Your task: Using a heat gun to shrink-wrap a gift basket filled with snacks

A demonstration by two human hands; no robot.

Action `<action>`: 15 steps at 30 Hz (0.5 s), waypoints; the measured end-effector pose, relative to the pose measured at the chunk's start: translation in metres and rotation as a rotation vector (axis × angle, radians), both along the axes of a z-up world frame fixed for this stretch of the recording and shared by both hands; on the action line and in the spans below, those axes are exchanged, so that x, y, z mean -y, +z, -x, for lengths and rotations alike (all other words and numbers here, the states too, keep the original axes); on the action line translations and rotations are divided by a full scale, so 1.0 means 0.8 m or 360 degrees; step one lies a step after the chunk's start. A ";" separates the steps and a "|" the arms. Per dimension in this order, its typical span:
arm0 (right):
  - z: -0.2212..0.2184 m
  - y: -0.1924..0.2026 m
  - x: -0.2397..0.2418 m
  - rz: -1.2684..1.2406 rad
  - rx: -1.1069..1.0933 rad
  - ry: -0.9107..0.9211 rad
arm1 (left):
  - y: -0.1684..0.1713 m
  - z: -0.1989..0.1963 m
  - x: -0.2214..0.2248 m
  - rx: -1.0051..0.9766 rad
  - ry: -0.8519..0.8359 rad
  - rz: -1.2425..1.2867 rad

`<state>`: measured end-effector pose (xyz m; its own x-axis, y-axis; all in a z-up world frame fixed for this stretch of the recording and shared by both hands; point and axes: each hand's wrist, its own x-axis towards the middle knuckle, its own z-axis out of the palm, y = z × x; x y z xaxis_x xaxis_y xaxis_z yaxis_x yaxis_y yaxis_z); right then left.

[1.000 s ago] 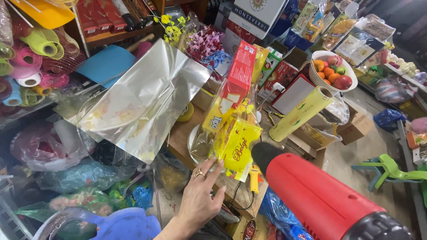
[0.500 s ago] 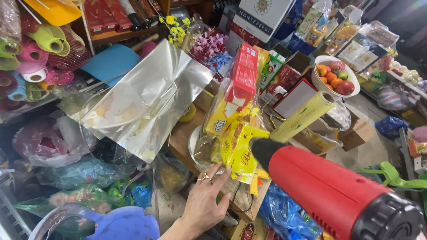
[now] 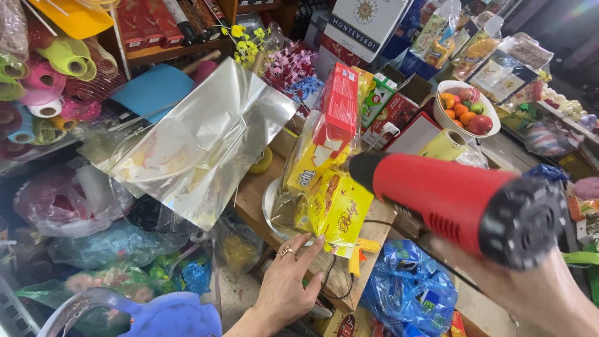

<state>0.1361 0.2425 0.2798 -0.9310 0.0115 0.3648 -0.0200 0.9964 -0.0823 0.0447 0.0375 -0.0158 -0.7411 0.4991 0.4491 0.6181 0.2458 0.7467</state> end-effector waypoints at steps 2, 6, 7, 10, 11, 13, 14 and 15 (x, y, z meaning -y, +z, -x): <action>0.013 -0.001 -0.021 -0.0051 0.0099 0.0014 | -0.005 0.000 -0.001 -0.0033 0.0015 -0.0018; 0.036 0.010 -0.025 -0.0094 0.0088 0.0141 | -0.009 -0.001 -0.003 -0.0011 0.0022 -0.0017; 0.039 0.010 -0.028 -0.0094 0.0088 0.0144 | -0.009 0.000 -0.004 -0.0010 0.0024 -0.0017; 0.045 0.009 -0.035 -0.0079 0.0120 0.0114 | -0.006 0.001 -0.002 -0.0016 0.0004 -0.0013; 0.043 0.007 -0.037 -0.0067 0.0141 0.0070 | -0.002 0.001 0.000 0.0039 -0.0009 0.0038; 0.031 0.004 -0.046 -0.0048 0.0166 0.0024 | 0.000 0.002 0.003 0.0098 -0.0026 0.0095; 0.022 0.004 -0.052 -0.0153 0.0154 0.0132 | -0.001 0.003 0.004 0.0044 -0.0006 0.0044; 0.010 0.002 -0.059 -0.0258 0.0142 0.0235 | -0.003 0.003 0.005 -0.0008 0.0008 -0.0007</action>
<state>0.1278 0.2896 0.2816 -0.9468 -0.1795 0.2670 -0.1665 0.9835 0.0707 0.0423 0.0339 -0.0184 -0.7413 0.4936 0.4549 0.6205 0.2455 0.7448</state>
